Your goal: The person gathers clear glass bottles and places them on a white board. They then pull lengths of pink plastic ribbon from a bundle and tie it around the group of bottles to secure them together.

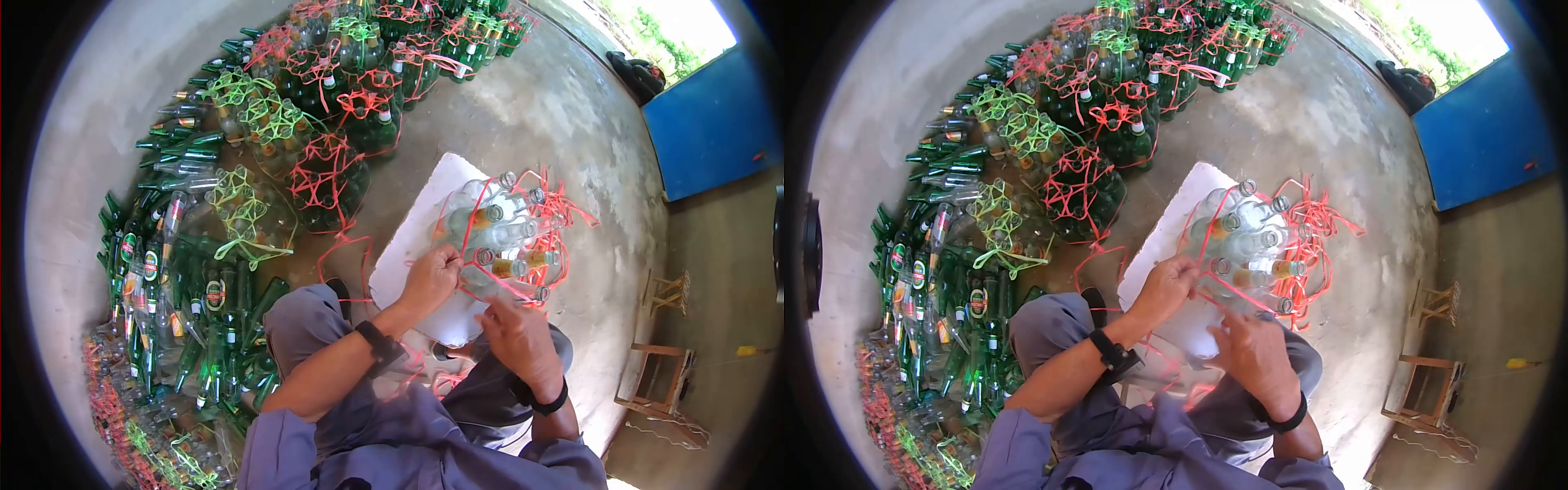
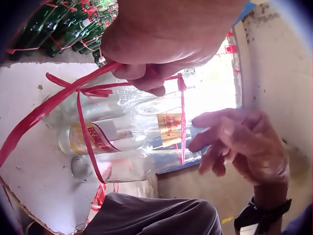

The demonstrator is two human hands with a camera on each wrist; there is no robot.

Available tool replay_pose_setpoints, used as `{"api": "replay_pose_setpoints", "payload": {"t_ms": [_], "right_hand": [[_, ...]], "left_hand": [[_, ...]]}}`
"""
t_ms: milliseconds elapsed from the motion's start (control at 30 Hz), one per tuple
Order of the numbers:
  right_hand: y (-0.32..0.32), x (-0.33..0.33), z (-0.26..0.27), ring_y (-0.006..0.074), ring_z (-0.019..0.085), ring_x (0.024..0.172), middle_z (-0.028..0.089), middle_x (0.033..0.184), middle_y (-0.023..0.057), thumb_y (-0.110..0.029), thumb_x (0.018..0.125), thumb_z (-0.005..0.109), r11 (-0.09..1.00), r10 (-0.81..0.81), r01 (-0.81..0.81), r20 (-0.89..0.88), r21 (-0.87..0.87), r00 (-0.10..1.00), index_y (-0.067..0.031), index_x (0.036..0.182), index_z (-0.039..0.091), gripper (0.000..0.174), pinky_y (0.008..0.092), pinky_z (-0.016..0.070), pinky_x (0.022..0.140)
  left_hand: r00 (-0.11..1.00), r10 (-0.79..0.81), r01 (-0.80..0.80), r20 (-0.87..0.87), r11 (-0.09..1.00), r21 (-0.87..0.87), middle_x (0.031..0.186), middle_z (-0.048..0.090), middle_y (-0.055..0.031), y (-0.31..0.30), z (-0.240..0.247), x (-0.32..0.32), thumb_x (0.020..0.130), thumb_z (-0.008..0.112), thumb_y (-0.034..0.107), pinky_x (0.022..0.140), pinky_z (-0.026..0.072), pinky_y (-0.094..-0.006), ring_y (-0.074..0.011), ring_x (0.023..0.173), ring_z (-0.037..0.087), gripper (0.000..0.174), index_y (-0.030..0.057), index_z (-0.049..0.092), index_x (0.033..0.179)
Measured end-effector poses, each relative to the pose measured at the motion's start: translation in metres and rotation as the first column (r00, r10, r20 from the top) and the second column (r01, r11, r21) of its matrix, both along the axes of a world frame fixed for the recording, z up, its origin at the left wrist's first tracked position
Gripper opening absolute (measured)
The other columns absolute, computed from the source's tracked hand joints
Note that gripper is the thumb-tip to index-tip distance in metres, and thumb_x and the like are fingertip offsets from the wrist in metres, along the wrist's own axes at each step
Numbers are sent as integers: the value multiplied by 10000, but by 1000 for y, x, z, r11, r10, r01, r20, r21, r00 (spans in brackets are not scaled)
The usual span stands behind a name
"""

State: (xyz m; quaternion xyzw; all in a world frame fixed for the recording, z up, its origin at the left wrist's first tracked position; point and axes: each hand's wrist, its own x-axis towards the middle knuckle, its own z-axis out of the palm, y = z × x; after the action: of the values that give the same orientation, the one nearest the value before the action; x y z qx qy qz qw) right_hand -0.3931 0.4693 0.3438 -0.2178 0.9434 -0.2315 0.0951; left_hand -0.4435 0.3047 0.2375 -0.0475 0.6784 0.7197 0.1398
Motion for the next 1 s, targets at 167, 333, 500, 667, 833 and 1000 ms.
{"api": "replay_pose_setpoints", "payload": {"t_ms": [167,333,500,667,833,1000], "right_hand": [[-13,-36,8,359,654,738,659,826,193,-76,857,662,987,-160,162,-179,-4,971,31,1132,595,302,420,508,627],[-18,-58,-13,399,635,757,643,839,231,-83,873,630,998,-68,66,-258,-18,964,54,1114,601,278,455,498,628],[-21,-67,-16,404,634,777,643,810,248,-93,863,658,997,-81,82,-158,6,984,80,981,632,210,453,494,680],[-29,-68,-16,415,632,768,644,792,236,-75,849,654,1000,4,5,-272,31,962,70,944,629,176,467,488,659],[-32,-65,-15,345,632,801,603,831,155,-70,775,647,996,-43,62,-248,69,968,-62,843,705,90,436,516,679],[-19,-76,-8,353,650,732,652,849,168,-106,786,657,990,-52,46,-41,-134,998,-21,864,699,122,408,515,616]], "left_hand": [[999,-17,18,-29,999,38,674,529,12,3,0,-1,934,543,150,566,382,-267,-76,620,473,165,15,611,867],[998,-67,68,-22,996,60,704,552,7,-2,8,0,938,546,132,543,377,-254,-70,594,476,152,14,638,911],[996,-79,69,51,984,165,763,601,-16,4,4,5,946,518,67,555,418,-240,-70,600,529,172,-2,664,1006],[998,1,11,-56,977,211,811,632,-19,8,-3,6,953,498,48,620,465,-237,-68,662,583,218,7,667,1085],[999,-9,17,-35,977,212,829,644,-17,7,-3,7,958,487,55,663,447,-234,-68,716,581,196,33,667,1031],[990,68,-55,-120,992,111,824,662,-34,11,-21,9,953,479,60,643,438,-251,-80,689,552,179,38,655,974]]}}
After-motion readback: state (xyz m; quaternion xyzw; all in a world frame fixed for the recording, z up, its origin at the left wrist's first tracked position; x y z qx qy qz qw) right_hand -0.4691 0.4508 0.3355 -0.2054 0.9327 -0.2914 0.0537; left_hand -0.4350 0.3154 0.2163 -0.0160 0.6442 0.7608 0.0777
